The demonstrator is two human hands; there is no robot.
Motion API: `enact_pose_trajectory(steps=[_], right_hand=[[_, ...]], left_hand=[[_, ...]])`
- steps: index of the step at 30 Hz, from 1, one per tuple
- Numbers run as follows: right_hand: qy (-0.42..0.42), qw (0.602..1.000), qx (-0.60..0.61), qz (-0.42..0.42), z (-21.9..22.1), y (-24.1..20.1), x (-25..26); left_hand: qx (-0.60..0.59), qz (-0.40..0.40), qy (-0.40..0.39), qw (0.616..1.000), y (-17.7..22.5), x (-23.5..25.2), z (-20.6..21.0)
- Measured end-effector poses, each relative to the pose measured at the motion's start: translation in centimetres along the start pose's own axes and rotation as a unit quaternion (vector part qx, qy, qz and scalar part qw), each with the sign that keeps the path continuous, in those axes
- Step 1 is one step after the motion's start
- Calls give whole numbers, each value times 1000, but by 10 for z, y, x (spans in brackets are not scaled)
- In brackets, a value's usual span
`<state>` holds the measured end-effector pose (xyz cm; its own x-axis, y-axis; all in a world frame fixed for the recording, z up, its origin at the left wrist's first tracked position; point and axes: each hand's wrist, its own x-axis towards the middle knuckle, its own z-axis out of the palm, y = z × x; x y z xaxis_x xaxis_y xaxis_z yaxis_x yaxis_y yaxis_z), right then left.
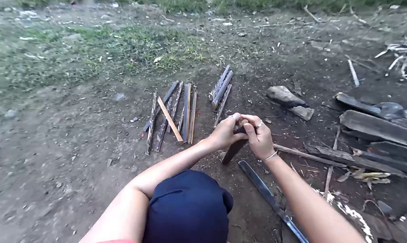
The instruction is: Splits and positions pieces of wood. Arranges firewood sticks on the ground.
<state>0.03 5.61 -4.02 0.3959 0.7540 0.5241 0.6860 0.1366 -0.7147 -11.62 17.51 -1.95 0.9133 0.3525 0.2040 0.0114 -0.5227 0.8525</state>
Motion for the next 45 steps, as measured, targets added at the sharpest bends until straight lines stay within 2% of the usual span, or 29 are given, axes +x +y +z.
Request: enact_pose_trajectory(steps=[5,11,16,18,21,27,31,36,37,38,39,40,41,43,45], right_hand=[[157,987,15,-14,27,1,-18],[224,973,-51,5,24,3,-14],[215,966,-139,-25,11,16,-15],[195,964,-172,-53,4,22,-16],[157,964,-210,-47,-5,23,-18],[157,961,-222,-47,-5,29,-14],[151,961,-228,-34,-6,31,-7],[146,962,-225,-56,-1,35,6],[153,959,-237,-38,2,35,9],[160,951,-266,15,-2,36,8],[154,933,-301,123,-18,37,3],[120,910,-299,260,-51,40,-6],[108,887,-285,347,-87,54,-18],[147,870,-288,373,-140,84,-16],[172,868,-303,353,-142,82,-23]], left_hand=[[29,30,-43,998,4,1,0],[40,40,-39,998,8,2,9],[34,40,-41,998,14,-1,18],[33,43,-45,997,16,-4,18],[33,69,-43,996,15,-8,19],[42,82,-26,995,13,-15,20],[50,50,-30,997,16,-16,19],[63,53,6,997,14,-22,18],[68,61,10,996,13,-26,16],[71,73,12,995,11,-32,15],[73,95,9,993,8,-44,12],[81,129,10,988,2,-63,6],[98,147,24,984,-9,-84,-10],[119,134,78,981,-39,-100,-48],[101,83,85,988,-52,-117,-73]])
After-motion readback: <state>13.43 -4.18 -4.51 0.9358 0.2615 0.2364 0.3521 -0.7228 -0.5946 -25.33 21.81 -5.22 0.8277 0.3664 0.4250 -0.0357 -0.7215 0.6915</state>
